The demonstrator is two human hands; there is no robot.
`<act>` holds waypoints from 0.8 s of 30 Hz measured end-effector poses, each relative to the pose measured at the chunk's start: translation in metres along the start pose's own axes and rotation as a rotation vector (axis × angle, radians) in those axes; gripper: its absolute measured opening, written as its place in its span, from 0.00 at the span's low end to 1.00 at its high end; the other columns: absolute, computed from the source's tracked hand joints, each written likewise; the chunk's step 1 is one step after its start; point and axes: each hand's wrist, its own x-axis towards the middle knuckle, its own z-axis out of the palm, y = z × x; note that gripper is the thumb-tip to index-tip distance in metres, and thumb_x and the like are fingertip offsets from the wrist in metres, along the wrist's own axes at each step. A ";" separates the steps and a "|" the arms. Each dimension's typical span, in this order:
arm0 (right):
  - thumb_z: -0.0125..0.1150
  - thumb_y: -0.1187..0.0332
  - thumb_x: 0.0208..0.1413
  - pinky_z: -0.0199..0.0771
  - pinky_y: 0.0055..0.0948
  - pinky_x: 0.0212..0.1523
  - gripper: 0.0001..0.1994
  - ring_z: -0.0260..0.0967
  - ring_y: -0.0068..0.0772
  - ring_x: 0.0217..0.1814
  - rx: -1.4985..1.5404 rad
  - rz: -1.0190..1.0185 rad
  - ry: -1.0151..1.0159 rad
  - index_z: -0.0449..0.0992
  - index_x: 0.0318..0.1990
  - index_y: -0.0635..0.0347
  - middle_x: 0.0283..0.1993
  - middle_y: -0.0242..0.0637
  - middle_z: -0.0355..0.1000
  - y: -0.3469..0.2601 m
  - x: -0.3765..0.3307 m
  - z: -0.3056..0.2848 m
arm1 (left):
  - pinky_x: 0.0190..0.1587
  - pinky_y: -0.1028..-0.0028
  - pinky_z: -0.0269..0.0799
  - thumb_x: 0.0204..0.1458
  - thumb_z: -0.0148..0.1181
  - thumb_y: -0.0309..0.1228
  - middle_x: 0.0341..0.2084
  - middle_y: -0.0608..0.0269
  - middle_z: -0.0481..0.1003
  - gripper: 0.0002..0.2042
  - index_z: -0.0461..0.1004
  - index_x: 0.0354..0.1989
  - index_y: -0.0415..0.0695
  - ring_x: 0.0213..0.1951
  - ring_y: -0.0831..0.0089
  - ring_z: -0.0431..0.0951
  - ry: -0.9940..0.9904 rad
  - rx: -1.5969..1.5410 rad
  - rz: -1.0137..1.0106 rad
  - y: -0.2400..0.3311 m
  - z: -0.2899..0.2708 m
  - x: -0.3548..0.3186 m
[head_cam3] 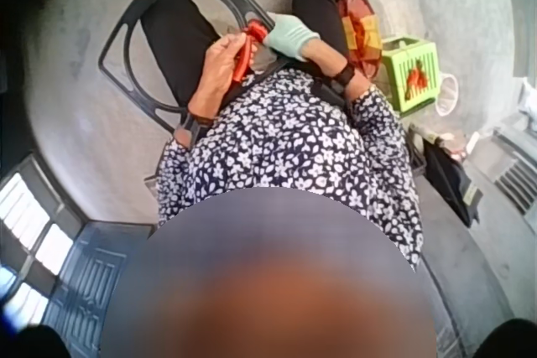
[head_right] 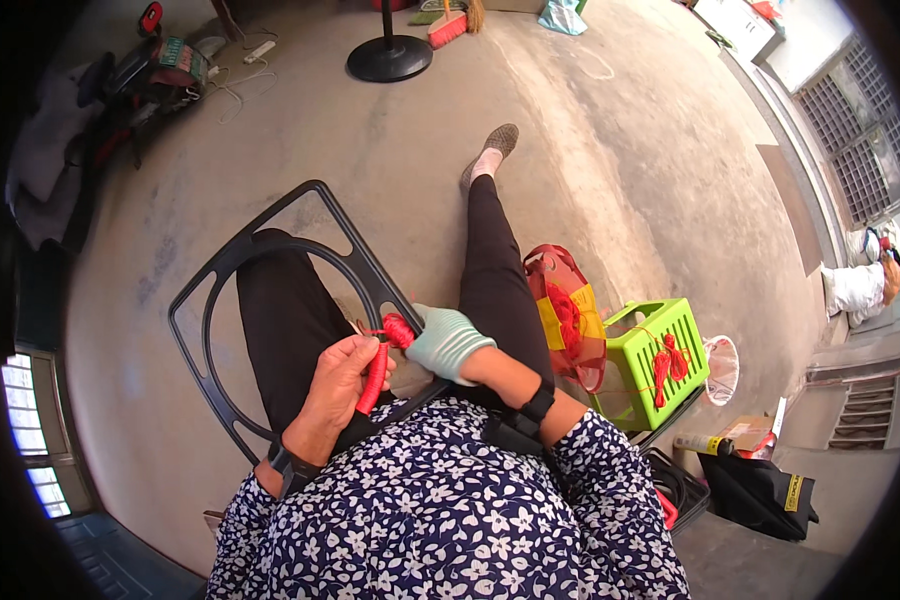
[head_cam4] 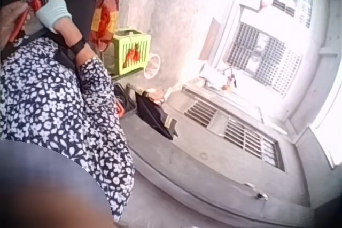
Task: Winding red plastic rope around a circular black frame.
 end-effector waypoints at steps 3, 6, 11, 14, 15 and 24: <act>0.61 0.58 0.49 0.72 0.29 0.40 0.20 0.74 0.31 0.37 0.484 0.031 -0.264 0.73 0.44 0.65 0.36 0.41 0.75 0.023 -0.006 -0.009 | 0.27 0.77 0.75 0.59 0.53 0.35 0.25 0.58 0.76 0.10 0.72 0.35 0.40 0.23 0.74 0.76 -0.029 -0.009 -0.016 -0.001 -0.003 0.001; 0.64 0.58 0.48 0.70 0.23 0.44 0.23 0.70 0.23 0.41 0.552 0.138 -0.197 0.72 0.47 0.66 0.39 0.36 0.74 0.038 -0.025 -0.045 | 0.28 0.76 0.75 0.59 0.53 0.36 0.26 0.58 0.76 0.11 0.72 0.35 0.40 0.24 0.74 0.76 -0.042 -0.053 -0.025 -0.001 -0.008 0.001; 0.62 0.60 0.52 0.70 0.32 0.52 0.15 0.71 0.33 0.46 1.308 -0.163 0.080 0.72 0.40 0.62 0.38 0.37 0.72 0.088 -0.063 -0.069 | 0.29 0.76 0.75 0.59 0.53 0.38 0.27 0.59 0.76 0.12 0.71 0.36 0.40 0.25 0.75 0.76 -0.051 -0.095 -0.051 0.002 -0.008 0.001; 0.59 0.53 0.56 0.71 0.27 0.41 0.19 0.68 0.26 0.35 1.620 -0.156 0.464 0.70 0.39 0.62 0.31 0.33 0.68 0.120 -0.087 -0.094 | 0.30 0.76 0.75 0.59 0.53 0.39 0.27 0.59 0.76 0.12 0.71 0.37 0.40 0.25 0.75 0.75 -0.065 -0.115 -0.036 0.000 -0.014 0.003; 0.58 0.51 0.57 0.70 0.25 0.37 0.20 0.66 0.23 0.31 1.714 -0.180 0.508 0.69 0.39 0.61 0.29 0.31 0.66 0.149 -0.096 -0.105 | 0.30 0.76 0.75 0.59 0.53 0.39 0.27 0.59 0.76 0.12 0.71 0.37 0.40 0.25 0.75 0.75 -0.071 -0.115 -0.041 0.000 -0.013 0.004; 0.58 0.52 0.57 0.67 0.25 0.28 0.19 0.63 0.21 0.24 1.511 0.069 0.608 0.70 0.42 0.60 0.23 0.27 0.65 0.184 -0.102 -0.136 | 0.28 0.75 0.75 0.59 0.53 0.37 0.26 0.57 0.76 0.10 0.70 0.35 0.42 0.24 0.74 0.76 -0.054 -0.160 -0.015 0.005 -0.009 0.001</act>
